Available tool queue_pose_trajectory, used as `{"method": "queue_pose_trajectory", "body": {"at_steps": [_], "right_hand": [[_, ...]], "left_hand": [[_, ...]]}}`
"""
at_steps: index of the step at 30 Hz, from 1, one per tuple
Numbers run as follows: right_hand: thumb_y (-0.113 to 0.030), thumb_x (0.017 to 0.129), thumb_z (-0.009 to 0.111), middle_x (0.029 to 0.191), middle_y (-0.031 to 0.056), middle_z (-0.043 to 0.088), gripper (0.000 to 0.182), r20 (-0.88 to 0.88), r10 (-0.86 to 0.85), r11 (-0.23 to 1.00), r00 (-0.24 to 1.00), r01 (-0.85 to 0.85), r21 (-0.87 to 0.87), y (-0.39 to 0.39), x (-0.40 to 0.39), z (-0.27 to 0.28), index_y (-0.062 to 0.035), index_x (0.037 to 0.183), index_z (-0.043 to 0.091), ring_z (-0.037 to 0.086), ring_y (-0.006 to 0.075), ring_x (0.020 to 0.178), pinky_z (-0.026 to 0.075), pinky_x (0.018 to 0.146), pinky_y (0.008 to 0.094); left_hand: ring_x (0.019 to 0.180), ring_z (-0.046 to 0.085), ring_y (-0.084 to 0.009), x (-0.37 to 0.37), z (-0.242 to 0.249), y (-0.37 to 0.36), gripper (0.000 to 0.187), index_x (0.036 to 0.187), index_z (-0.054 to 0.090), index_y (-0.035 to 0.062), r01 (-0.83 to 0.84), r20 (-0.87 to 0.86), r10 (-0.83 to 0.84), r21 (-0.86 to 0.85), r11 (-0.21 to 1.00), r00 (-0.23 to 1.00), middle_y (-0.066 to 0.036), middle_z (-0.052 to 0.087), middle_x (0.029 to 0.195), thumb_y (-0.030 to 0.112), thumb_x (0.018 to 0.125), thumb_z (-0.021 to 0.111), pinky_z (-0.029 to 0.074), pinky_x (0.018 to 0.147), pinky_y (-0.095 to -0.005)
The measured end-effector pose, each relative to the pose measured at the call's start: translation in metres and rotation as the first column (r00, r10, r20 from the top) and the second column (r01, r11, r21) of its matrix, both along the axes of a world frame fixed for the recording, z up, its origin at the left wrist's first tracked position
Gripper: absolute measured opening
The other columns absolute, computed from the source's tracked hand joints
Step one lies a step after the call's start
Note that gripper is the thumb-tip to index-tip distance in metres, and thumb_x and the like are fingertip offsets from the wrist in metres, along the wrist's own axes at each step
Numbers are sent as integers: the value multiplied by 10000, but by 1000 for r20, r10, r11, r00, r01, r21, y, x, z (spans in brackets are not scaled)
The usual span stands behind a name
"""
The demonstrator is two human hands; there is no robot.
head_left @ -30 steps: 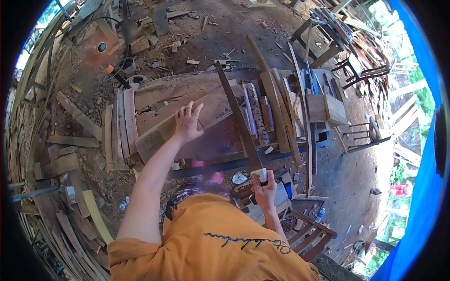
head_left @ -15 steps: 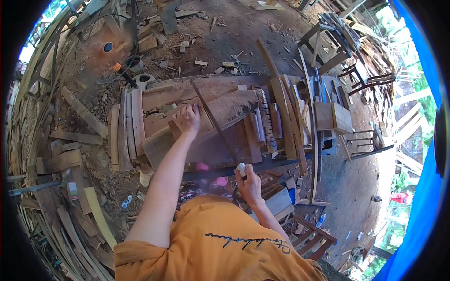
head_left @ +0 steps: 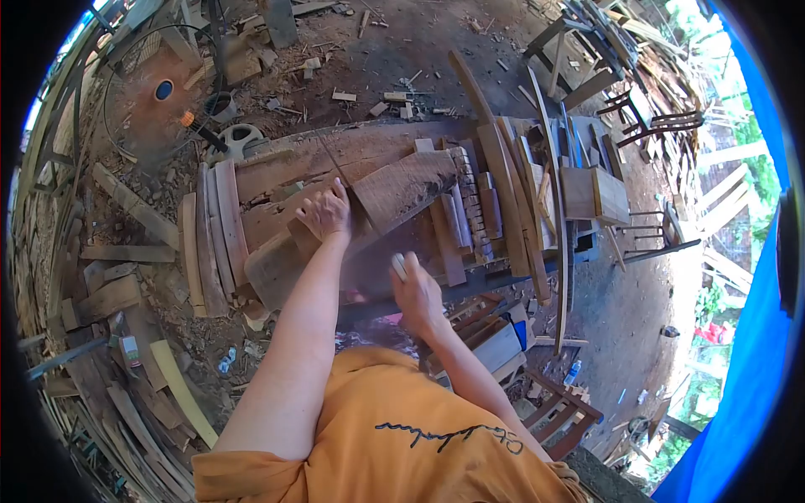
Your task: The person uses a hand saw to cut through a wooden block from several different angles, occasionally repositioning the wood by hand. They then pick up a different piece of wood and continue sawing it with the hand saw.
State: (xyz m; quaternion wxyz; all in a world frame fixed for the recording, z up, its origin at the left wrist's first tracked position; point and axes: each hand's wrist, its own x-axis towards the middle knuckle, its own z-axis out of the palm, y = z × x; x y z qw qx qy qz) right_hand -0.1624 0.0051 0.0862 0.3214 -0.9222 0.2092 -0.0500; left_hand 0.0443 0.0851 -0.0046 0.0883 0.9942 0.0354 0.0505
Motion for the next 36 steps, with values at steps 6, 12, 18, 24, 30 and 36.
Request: {"method": "queue_pose_trajectory", "body": {"at_steps": [6,12,18,24,30,36], "right_hand": [[-268,941,599,765,221,636,253,-64,-14,1000,998,15,10,-1,-48,53,-64,1006,463,635,437,700,515,584,506],[-267,935,603,762,228,637,260,-126,-41,999,991,44,18,-1,-16,31,-54,1010,474,637,439,700,514,599,514],[-264,941,594,767,226,637,249,-3,9,999,1000,-8,36,-2,21,26,-59,999,467,637,443,718,513,598,521],[-246,917,633,783,237,637,256,-146,-26,998,989,34,58,-10,-56,61,-61,1003,479,632,446,713,502,590,518],[-251,917,621,765,241,640,271,-41,9,999,999,-8,37,-4,37,3,-56,998,449,644,439,710,506,590,533],[-263,930,602,758,226,635,283,-19,1,1000,1000,-1,-28,-2,31,-5,-58,1020,429,655,433,702,524,586,509]], "left_hand": [[932,615,-281,2,-1,-3,635,714,747,94,-37,0,37,-17,999,999,-78,724,841,520,981,358,350,913,-486],[901,613,-273,2,-2,0,640,704,748,108,-25,-8,25,48,999,1000,-58,723,836,525,983,351,351,890,-466],[873,625,-271,5,-7,1,654,688,739,101,-57,5,56,32,998,998,-71,722,814,526,988,343,358,863,-458],[862,613,-262,0,2,0,655,665,738,99,-63,6,62,53,997,998,-73,711,770,512,990,347,350,849,-444],[793,622,-268,4,-15,3,623,671,739,90,-3,72,-2,67,998,997,-86,703,738,476,988,365,377,819,-447],[839,696,-335,13,-4,2,609,738,736,60,11,-83,-14,-40,999,996,-143,722,847,442,981,328,426,919,-552]]}}
